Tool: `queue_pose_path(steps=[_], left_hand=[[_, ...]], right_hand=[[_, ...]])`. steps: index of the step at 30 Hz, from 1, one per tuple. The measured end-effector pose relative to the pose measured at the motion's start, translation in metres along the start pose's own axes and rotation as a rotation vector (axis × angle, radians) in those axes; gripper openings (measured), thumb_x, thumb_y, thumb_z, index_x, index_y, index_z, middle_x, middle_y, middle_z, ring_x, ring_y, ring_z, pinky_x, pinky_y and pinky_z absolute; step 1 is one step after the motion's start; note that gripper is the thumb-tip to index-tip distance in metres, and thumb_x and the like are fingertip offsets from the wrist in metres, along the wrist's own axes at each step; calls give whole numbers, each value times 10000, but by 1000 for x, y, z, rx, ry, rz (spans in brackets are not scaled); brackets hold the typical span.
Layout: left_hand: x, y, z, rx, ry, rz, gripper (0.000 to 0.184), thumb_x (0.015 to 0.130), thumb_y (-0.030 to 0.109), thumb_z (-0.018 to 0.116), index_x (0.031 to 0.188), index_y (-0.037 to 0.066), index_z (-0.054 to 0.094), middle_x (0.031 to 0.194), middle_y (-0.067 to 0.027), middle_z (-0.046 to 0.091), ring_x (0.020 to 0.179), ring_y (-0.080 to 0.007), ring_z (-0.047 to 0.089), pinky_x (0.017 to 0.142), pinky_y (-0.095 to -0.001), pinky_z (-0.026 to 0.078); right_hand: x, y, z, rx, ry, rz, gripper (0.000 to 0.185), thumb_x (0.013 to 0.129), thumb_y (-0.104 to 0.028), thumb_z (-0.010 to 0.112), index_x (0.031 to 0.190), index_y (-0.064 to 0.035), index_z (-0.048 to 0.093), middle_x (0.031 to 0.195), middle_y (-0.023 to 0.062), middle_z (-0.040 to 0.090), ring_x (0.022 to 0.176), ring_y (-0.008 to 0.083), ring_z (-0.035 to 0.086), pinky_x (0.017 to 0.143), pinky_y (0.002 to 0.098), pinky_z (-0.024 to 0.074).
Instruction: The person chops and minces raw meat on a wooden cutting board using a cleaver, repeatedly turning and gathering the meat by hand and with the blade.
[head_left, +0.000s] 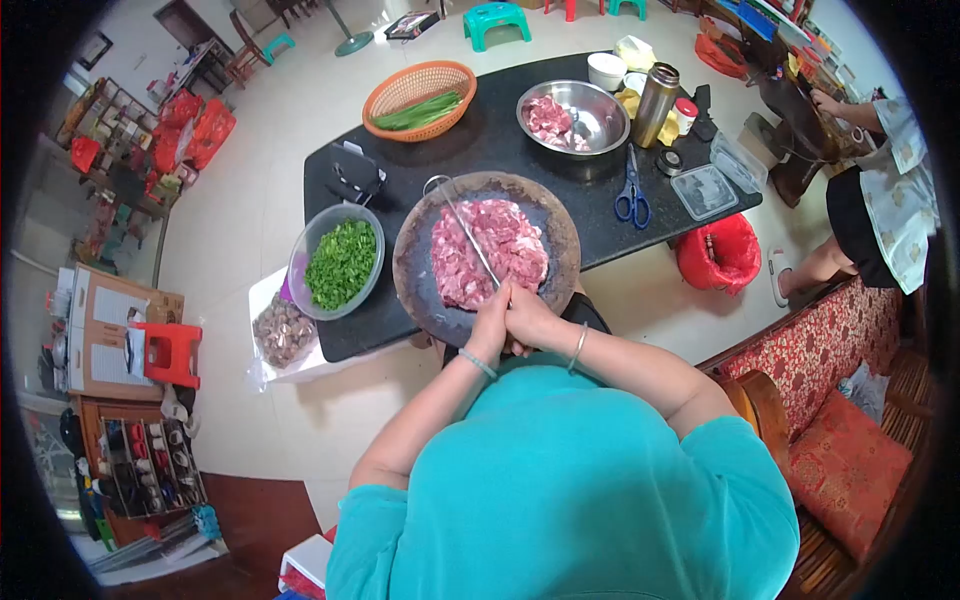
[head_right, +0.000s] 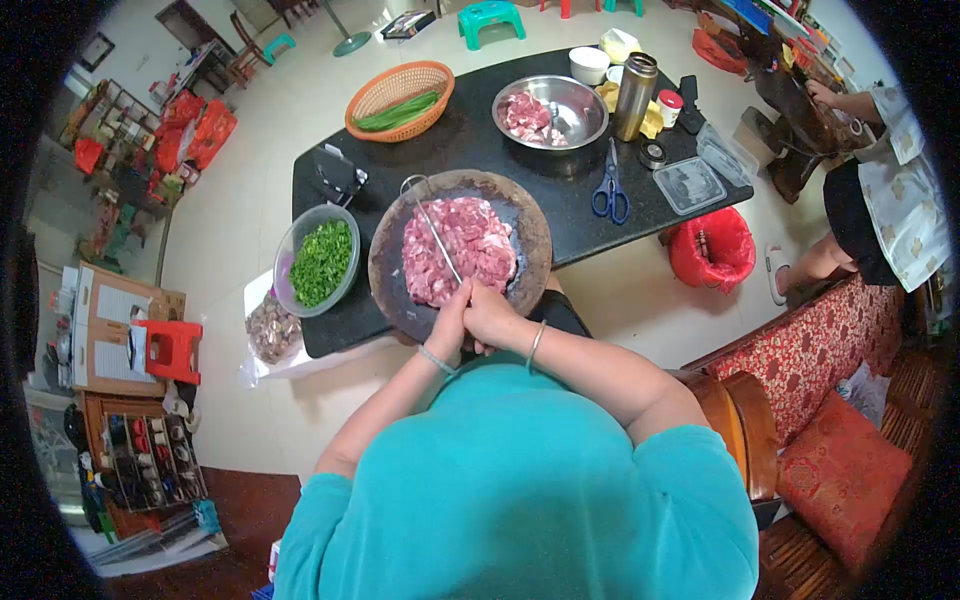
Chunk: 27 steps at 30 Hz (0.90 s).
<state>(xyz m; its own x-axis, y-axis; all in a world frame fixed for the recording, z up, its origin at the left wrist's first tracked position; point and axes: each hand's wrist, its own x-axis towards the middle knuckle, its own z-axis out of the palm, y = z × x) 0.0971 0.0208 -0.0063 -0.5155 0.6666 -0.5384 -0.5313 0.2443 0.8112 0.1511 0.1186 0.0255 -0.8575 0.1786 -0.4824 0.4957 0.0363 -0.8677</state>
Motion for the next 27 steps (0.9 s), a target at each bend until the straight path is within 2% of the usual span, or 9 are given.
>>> queue_pose_path(steps=[2, 8, 11, 16, 17, 19, 21, 22, 27], left_hand=[[-9, 16, 4, -34, -43, -8, 518, 958, 524, 306, 851, 66, 523, 526, -80, 548, 327, -179, 481, 303, -285, 367], [-20, 28, 13, 235, 150, 593, 444, 980, 444, 346, 919, 41, 523, 650, -62, 553, 415, -148, 521, 327, -279, 395], [1, -2, -6, 12, -33, 13, 500, 961, 505, 338, 891, 55, 543, 547, -68, 551, 355, -168, 500, 302, -274, 345], [-32, 39, 13, 9, -13, 18, 498, 971, 476, 331, 896, 32, 545, 540, -80, 554, 365, -171, 510, 315, -280, 358], [-32, 39, 17, 133, 61, 297, 483, 977, 456, 332, 919, 27, 548, 580, -84, 565, 393, -167, 525, 336, -283, 378], [-12, 26, 14, 403, 191, 890, 445, 991, 406, 334, 989, 15, 547, 690, -92, 583, 465, -160, 555, 396, -290, 428], [-8, 16, 10, 342, 124, 537, 469, 978, 448, 338, 954, 27, 543, 623, -89, 573, 421, -178, 540, 366, -297, 413], [1, 4, -1, 95, -82, 81, 503, 960, 499, 335, 895, 41, 532, 537, -87, 546, 365, -192, 510, 328, -300, 392], [-24, 35, 18, 4, -104, 80, 499, 969, 481, 317, 834, 51, 532, 495, -82, 520, 330, -179, 481, 306, -296, 378]], right_hand=[[-11, -19, -5, -10, -1, 8, 264, 848, -89, 422, 1108, -47, 407, 620, 123, 581, 390, 194, 550, 319, 342, 430], [-23, -25, -2, -15, 124, -312, 203, 867, -103, 451, 1049, -17, 417, 650, 144, 591, 415, 235, 573, 354, 374, 440], [3, 3, 1, 37, -53, -30, 213, 850, -67, 403, 1057, -26, 419, 593, 134, 570, 408, 205, 567, 318, 343, 435], [-36, -39, -7, 21, 10, -114, 298, 837, -80, 411, 1131, -34, 428, 705, 158, 604, 431, 217, 591, 337, 358, 454], [-33, -31, -5, 20, 9, -111, 298, 837, -80, 411, 1131, -34, 428, 705, 158, 604, 431, 217, 591, 337, 358, 454], [-15, -5, 2, -125, 295, -624, 298, 839, -84, 417, 1134, -43, 421, 711, 169, 602, 435, 226, 593, 341, 366, 459], [-8, 3, 1, -21, 179, -318, 294, 849, -89, 398, 1140, -51, 414, 671, 157, 595, 427, 224, 584, 336, 363, 455], [-9, 1, -2, 61, 58, -36, 291, 855, -93, 389, 1142, -49, 410, 652, 150, 591, 420, 222, 577, 332, 363, 452], [-36, -31, -12, 67, 70, -94, 265, 845, -92, 430, 1101, -25, 411, 647, 148, 595, 407, 225, 571, 340, 364, 445]])
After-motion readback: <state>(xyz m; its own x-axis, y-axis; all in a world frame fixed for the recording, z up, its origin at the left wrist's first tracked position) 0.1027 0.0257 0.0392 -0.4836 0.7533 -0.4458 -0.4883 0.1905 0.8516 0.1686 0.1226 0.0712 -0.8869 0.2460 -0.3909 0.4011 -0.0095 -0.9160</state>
